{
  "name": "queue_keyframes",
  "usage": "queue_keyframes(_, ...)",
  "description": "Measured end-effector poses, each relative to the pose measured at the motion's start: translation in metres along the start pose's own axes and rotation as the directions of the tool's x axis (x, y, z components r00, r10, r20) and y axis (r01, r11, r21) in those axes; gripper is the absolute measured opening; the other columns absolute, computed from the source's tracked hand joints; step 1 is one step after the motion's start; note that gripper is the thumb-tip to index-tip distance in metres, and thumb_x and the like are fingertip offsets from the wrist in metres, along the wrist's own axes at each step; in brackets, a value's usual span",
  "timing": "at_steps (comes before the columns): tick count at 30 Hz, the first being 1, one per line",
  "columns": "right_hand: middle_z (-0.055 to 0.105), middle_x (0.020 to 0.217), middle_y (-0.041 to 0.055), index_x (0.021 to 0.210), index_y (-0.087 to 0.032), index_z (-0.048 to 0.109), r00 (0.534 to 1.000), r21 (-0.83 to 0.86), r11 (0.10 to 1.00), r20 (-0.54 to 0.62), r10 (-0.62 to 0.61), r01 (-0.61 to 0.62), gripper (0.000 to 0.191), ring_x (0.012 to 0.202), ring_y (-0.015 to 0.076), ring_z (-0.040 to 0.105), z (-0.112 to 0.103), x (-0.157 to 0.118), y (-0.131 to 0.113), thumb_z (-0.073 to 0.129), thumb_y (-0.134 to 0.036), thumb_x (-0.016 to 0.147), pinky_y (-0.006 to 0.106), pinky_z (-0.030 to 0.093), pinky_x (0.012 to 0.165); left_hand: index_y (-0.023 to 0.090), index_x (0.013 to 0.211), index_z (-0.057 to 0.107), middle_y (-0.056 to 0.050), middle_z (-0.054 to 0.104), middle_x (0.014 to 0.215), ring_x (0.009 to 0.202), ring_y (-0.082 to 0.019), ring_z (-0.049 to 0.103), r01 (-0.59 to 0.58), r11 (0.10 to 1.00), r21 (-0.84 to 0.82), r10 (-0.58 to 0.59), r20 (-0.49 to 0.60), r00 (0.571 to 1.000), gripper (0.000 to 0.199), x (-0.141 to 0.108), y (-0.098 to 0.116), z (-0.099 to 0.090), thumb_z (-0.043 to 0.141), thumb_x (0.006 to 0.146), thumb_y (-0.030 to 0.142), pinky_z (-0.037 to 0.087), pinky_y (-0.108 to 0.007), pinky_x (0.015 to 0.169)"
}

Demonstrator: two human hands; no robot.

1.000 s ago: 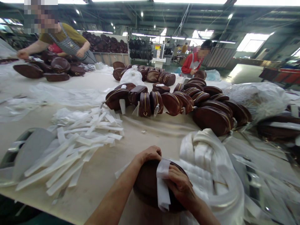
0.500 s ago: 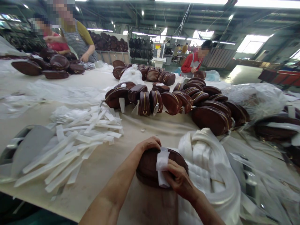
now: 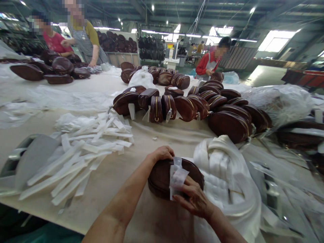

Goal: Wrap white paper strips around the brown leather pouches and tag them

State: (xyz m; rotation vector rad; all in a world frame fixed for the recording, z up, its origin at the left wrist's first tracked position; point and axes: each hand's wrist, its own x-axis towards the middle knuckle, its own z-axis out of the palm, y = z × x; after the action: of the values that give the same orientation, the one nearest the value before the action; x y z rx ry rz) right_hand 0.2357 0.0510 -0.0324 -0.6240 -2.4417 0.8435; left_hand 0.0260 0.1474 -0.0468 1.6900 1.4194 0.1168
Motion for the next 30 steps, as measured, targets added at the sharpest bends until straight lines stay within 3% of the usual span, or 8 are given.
queue_keyframes(4, 0.061, 0.115, 0.0135, 0.102, -0.018, 0.065, 0.999, -0.041, 0.999, -0.039, -0.018, 0.017, 0.025, 0.112, 0.0257, 0.056, 0.009, -0.004, 0.006, 0.058, -0.030, 0.082, 0.039, 0.043, 0.098, 0.013, 0.093, 0.062, -0.004, 0.063, 0.094, 0.089, -0.018, 0.060, -0.012, 0.991, 0.137, 0.014, -0.011, 1.000, 0.021, -0.001, 0.006, -0.001, 0.060, 0.086, 0.033, 0.049, -0.037, 0.083)
queue_keyframes(7, 0.062, 0.114, 0.0131, 0.104, -0.018, 0.065, 0.998, -0.036, 0.999, -0.056, -0.032, 0.030, 0.025, 0.112, 0.0256, 0.056, 0.012, -0.005, 0.008, 0.058, -0.029, 0.082, 0.038, 0.045, 0.096, 0.014, 0.099, 0.063, -0.007, 0.064, 0.103, 0.098, -0.020, 0.059, -0.055, 0.974, 0.222, 0.061, -0.020, 0.998, 0.018, -0.009, 0.010, -0.002, 0.056, 0.087, 0.026, 0.046, -0.038, 0.091)
queue_keyframes(12, 0.061, 0.113, 0.0126, 0.104, -0.019, 0.066, 0.998, -0.029, 0.999, -0.057, -0.028, 0.027, 0.026, 0.109, 0.0256, 0.057, 0.014, -0.006, 0.010, 0.058, -0.030, 0.082, 0.037, 0.047, 0.092, 0.017, 0.131, 0.045, -0.011, 0.049, 0.133, 0.124, -0.025, 0.045, -0.165, 0.938, 0.304, 0.197, -0.075, 0.978, 0.049, -0.047, 0.016, 0.004, 0.045, 0.082, 0.012, 0.035, -0.041, 0.105)
queue_keyframes(14, 0.062, 0.108, 0.0125, 0.102, -0.018, 0.066, 0.998, -0.030, 0.999, -0.055, -0.021, 0.019, 0.025, 0.103, 0.0253, 0.059, 0.015, -0.007, 0.011, 0.059, -0.033, 0.083, 0.037, 0.048, 0.088, 0.019, 0.133, 0.042, -0.010, 0.043, 0.140, 0.131, -0.024, 0.036, -0.292, 0.897, 0.333, 0.331, -0.065, 0.942, 0.054, -0.067, 0.016, 0.011, 0.046, 0.080, 0.011, 0.028, -0.041, 0.110)
queue_keyframes(17, 0.062, 0.096, 0.0121, 0.094, -0.016, 0.067, 0.998, -0.027, 1.000, -0.061, -0.016, 0.015, 0.024, 0.092, 0.0236, 0.060, 0.016, -0.006, 0.012, 0.058, -0.035, 0.084, 0.037, 0.050, 0.081, 0.016, 0.126, 0.049, -0.010, 0.048, 0.136, 0.130, -0.022, 0.038, -0.519, 0.769, 0.373, 0.565, -0.019, 0.825, 0.050, -0.090, 0.012, 0.028, 0.049, 0.077, 0.011, 0.029, -0.038, 0.111)
queue_keyframes(19, 0.062, 0.096, 0.0125, 0.093, -0.015, 0.067, 0.997, -0.003, 1.000, -0.072, -0.030, 0.030, 0.024, 0.092, 0.0233, 0.059, 0.015, -0.005, 0.012, 0.057, -0.035, 0.084, 0.037, 0.050, 0.081, 0.013, 0.122, 0.052, -0.011, 0.050, 0.132, 0.129, -0.023, 0.039, -0.566, 0.724, 0.394, 0.634, -0.058, 0.771, 0.046, -0.099, 0.008, 0.040, 0.049, 0.076, 0.012, 0.031, -0.039, 0.110)
queue_keyframes(22, 0.061, 0.105, 0.0129, 0.099, -0.016, 0.065, 0.993, 0.043, 0.996, -0.095, -0.077, 0.081, 0.024, 0.102, 0.0234, 0.057, 0.012, -0.004, 0.010, 0.058, -0.033, 0.085, 0.037, 0.049, 0.088, 0.012, 0.120, 0.052, -0.011, 0.050, 0.132, 0.131, -0.024, 0.037, -0.568, 0.716, 0.406, 0.660, -0.130, 0.740, 0.043, -0.105, 0.001, 0.050, 0.049, 0.077, 0.013, 0.032, -0.041, 0.111)
queue_keyframes(30, 0.060, 0.115, 0.0109, 0.113, -0.022, 0.062, 0.974, 0.005, 0.991, -0.182, -0.132, 0.136, 0.028, 0.107, 0.0215, 0.058, 0.017, -0.019, 0.007, 0.057, -0.020, 0.086, 0.035, 0.051, 0.088, 0.014, 0.124, 0.050, -0.011, 0.051, 0.132, 0.131, -0.025, 0.036, -0.603, 0.647, 0.466, 0.708, -0.074, 0.702, 0.039, -0.106, -0.002, 0.049, 0.050, 0.087, 0.025, 0.034, -0.040, 0.109)
